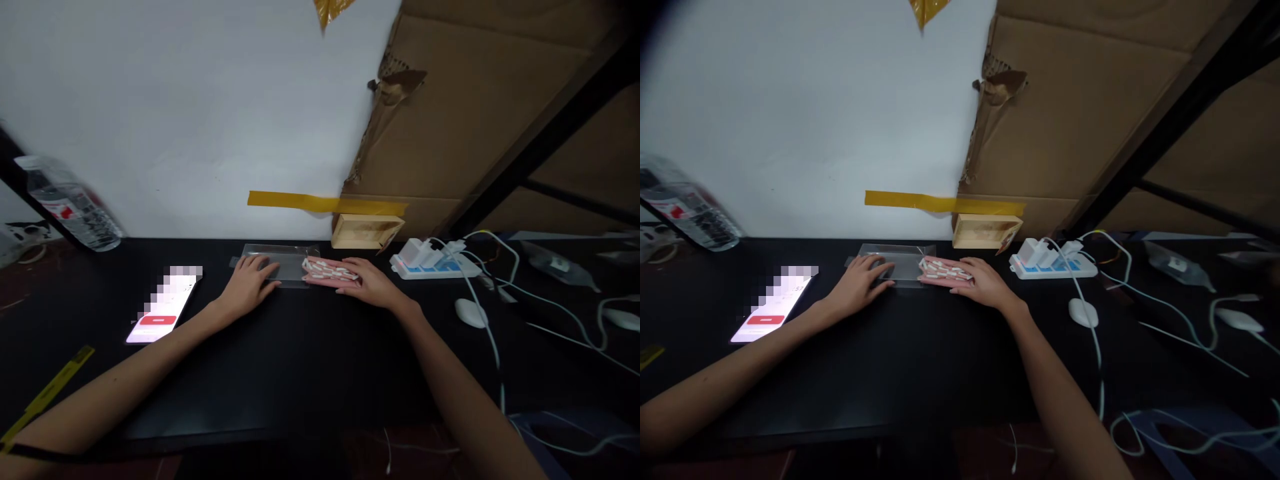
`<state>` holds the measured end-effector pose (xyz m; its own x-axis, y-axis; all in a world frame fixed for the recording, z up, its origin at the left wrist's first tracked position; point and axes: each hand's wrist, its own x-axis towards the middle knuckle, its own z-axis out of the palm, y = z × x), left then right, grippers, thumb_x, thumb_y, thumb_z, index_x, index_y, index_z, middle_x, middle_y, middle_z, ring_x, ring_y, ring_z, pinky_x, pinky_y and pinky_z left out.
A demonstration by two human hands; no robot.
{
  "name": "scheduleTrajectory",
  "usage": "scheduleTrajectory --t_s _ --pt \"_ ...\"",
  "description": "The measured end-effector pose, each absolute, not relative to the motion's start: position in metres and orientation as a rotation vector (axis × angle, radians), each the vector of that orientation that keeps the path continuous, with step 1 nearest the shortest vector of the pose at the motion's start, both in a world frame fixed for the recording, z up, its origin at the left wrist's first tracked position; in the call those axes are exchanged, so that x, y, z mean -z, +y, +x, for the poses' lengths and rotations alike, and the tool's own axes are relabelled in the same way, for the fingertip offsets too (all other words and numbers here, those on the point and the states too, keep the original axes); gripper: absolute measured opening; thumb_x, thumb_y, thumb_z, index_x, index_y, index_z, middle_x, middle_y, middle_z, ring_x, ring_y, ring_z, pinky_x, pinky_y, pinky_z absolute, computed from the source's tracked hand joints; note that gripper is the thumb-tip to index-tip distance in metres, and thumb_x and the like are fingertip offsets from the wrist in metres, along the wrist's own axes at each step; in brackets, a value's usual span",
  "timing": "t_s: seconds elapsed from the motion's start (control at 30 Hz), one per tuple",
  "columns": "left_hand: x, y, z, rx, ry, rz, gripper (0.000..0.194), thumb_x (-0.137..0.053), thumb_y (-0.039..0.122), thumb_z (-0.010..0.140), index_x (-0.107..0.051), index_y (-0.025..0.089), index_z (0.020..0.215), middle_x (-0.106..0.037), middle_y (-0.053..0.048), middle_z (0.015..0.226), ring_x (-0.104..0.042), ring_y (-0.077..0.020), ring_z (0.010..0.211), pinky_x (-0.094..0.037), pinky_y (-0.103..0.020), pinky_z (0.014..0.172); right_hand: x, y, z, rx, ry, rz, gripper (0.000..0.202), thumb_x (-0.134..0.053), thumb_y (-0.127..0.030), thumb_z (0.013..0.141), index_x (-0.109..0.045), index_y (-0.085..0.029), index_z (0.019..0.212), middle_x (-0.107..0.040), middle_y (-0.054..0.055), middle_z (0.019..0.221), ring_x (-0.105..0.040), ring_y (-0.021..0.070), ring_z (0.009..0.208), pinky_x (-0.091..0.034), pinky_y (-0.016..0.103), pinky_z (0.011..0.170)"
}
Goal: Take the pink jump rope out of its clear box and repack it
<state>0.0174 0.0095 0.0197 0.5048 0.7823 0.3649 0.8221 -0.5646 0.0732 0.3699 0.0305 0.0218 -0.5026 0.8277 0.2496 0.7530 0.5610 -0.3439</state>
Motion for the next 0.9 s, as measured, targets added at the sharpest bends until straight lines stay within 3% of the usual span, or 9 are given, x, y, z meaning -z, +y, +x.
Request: scheduleTrajectory --t_s 0.17,0.33,0.5,0.63,0.77,0.9 --pt "-0.007 0.035 0.015 0.498 -1.486 -2.602 0.044 -0.037 0.029 0.102 -0.048 0.020 0.144 -0.048 -0.016 0.148 -0.038 -0.0369 0.141 -0.031 -0.063 0.110 -0.035 0.031 0.385 -0.297 -2.369 -1.442 0.065 -0.080 -0.054 0.072 -0.067 -0.020 0.125 -0.067 0.014 0.124 -0.063 0.0362 0.113 -0.050 0.052 0.096" --pt "-0.002 0.049 0.018 0.502 -1.450 -2.573 0.048 -0.033 0.025 0.102 -0.044 0.018 0.148 -0.046 -0.016 0.152 -0.035 -0.0350 0.144 -0.028 -0.059 0.113 -0.045 0.025 0.394 -0.366 -2.346 -1.543 0.060 -0.085 -0.046 0.064 -0.069 -0.017 0.115 -0.072 0.013 0.113 -0.068 0.0333 0.102 -0.055 0.046 0.086" --pt "-0.006 0.048 0.019 0.464 -1.456 -2.582 0.048 -0.033 0.027 0.103 -0.044 0.016 0.149 -0.044 -0.017 0.153 -0.035 -0.0335 0.144 -0.028 -0.054 0.115 -0.051 0.016 0.389 -0.540 -2.420 -1.387 0.059 -0.085 -0.042 0.065 -0.069 -0.024 0.119 -0.071 0.007 0.121 -0.067 0.0327 0.110 -0.054 0.047 0.095" --pt "-0.005 0.054 0.018 0.508 -1.451 -2.596 0.047 -0.034 0.028 0.102 -0.046 0.020 0.147 -0.046 -0.013 0.152 -0.036 -0.0303 0.144 -0.030 -0.053 0.114 -0.047 0.008 0.361 -0.595 -2.436 -1.208 0.063 -0.082 -0.043 0.071 -0.064 -0.030 0.130 -0.068 0.005 0.131 -0.063 0.0332 0.120 -0.050 0.050 0.103" --pt "-0.003 0.068 0.021 0.576 -1.462 -2.631 0.046 -0.038 0.028 0.101 -0.049 0.024 0.145 -0.050 -0.010 0.150 -0.040 -0.0302 0.142 -0.031 -0.055 0.113 -0.026 0.003 0.321 -0.418 -2.492 -1.034 0.066 -0.074 -0.040 0.082 -0.052 -0.024 0.143 -0.054 0.013 0.147 -0.048 0.0339 0.138 -0.037 0.055 0.114" --pt "-0.013 0.075 0.027 0.594 -1.452 -2.720 0.045 -0.039 0.028 0.100 -0.049 0.022 0.144 -0.050 -0.011 0.149 -0.039 -0.0284 0.142 -0.032 -0.052 0.114 -0.005 0.003 0.291 -0.286 -2.502 -0.998 0.074 -0.065 -0.047 0.089 -0.038 -0.017 0.151 -0.048 0.019 0.151 -0.038 0.0349 0.144 -0.028 0.060 0.118"
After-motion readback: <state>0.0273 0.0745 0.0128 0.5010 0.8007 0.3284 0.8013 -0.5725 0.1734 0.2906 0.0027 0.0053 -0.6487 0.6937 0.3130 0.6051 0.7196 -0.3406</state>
